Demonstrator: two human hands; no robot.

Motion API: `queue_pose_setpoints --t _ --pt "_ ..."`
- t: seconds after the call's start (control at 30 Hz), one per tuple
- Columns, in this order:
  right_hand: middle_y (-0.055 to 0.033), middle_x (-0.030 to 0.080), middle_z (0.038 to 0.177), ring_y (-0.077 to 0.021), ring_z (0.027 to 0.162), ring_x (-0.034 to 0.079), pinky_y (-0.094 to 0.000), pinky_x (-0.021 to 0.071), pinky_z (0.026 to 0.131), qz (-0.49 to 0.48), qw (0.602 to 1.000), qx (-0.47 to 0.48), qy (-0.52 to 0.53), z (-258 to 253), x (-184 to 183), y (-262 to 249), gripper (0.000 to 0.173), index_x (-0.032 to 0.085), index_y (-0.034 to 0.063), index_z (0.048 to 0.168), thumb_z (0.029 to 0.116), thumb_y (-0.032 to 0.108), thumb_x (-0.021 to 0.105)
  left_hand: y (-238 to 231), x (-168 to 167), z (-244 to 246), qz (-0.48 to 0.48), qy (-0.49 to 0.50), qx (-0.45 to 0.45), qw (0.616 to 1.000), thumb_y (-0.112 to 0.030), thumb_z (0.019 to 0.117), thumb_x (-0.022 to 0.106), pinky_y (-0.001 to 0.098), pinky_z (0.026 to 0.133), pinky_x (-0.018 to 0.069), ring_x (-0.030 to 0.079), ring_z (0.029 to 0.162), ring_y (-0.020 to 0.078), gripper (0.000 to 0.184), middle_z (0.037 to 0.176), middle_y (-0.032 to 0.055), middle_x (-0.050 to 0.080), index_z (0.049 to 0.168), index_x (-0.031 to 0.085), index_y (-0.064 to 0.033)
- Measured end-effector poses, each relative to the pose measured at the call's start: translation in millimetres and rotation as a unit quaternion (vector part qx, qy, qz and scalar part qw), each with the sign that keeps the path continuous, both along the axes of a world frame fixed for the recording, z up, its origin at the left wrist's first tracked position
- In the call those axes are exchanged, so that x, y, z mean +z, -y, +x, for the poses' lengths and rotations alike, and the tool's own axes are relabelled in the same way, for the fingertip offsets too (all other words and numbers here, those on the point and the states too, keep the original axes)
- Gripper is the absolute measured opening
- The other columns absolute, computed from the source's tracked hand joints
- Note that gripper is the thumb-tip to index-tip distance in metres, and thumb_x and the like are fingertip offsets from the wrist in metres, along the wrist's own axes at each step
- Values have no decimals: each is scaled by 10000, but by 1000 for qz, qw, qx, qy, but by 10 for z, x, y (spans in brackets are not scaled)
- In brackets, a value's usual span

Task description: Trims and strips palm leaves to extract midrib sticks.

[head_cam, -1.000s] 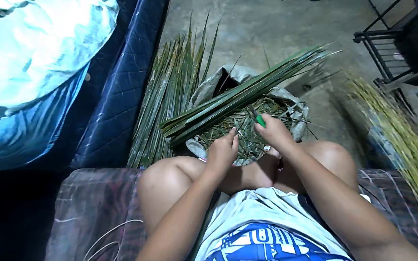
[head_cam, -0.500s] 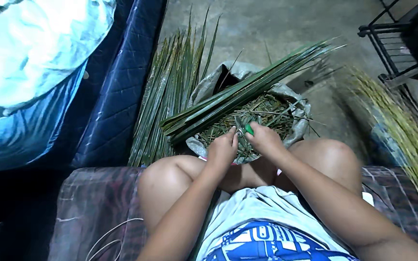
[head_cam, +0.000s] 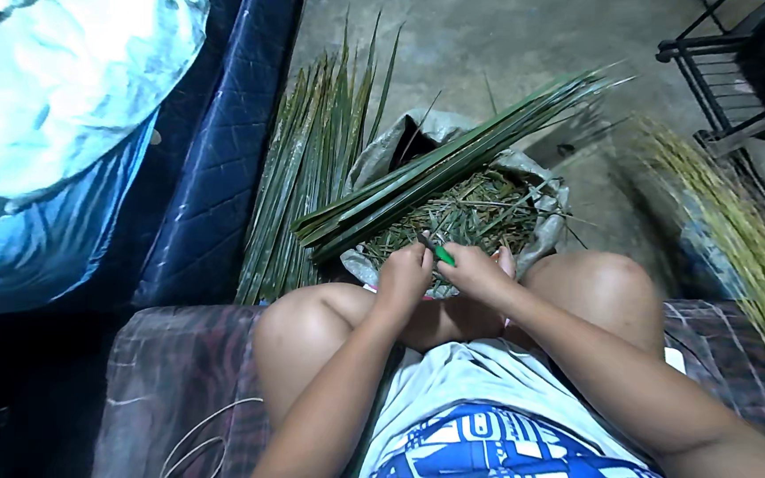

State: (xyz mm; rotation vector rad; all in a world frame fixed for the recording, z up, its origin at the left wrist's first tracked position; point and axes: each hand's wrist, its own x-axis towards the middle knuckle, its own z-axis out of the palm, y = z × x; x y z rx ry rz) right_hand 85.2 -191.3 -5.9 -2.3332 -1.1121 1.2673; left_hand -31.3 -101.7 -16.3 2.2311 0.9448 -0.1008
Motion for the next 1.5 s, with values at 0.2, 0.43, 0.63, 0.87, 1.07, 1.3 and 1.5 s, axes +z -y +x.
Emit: queue_pose_setpoints --t 0.2,0.43,0.63,0.87,1.07,1.3,1.5 --pt "-208 691 1048 -387 1035 677 -587 512 872 -16 994 -50 92 158 -67 -79 299 633 36 1185 1081 287 506 20 -3 23 -2 -12 -7 1000 -271 1116 383 542 970 512 696 1085 350 437 1158 193 728 1469 573 -97" --pt "-220 673 953 -391 895 676 -592 526 782 25 988 -124 86 425 -94 -24 276 633 20 1161 1070 265 543 9 -14 -6 -12 11 3 1000 -287 1118 389 528 958 521 704 1041 341 442 1125 197 732 1475 567 -95" --pt "-63 532 850 -157 723 511 -361 443 687 46 993 -17 -109 0 -30 78 247 623 34 1087 1087 239 486 -6 12 -17 -13 14 22 1000 -170 1072 402 512 903 526 699 968 329 425 1029 191 734 1435 605 -85" --pt "-175 647 967 -310 917 644 -517 502 820 19 999 -28 -4 12 -59 -16 292 632 24 1140 1084 263 474 -13 -19 -14 0 26 20 999 -228 1106 399 522 875 528 696 931 334 406 990 198 728 1362 651 -40" --pt "-222 691 1002 -407 971 683 -620 517 824 14 990 -110 91 334 -208 -53 295 648 26 1159 1076 281 524 11 -32 -26 5 42 12 999 -253 1111 399 501 894 538 712 938 319 424 1025 186 745 1448 594 -86" --pt "-161 630 914 -308 863 628 -521 497 784 37 997 -72 18 210 -17 28 278 635 32 1109 1078 285 525 -24 -43 -49 -10 69 17 997 -247 1106 409 471 848 549 705 859 286 418 973 179 741 1422 614 -65" --pt "-178 639 928 -321 881 638 -531 497 793 20 998 -64 16 200 -48 13 296 640 21 1111 1088 279 498 0 -45 -48 18 68 12 997 -233 1099 415 486 823 547 700 830 301 414 926 179 736 1413 622 -61"
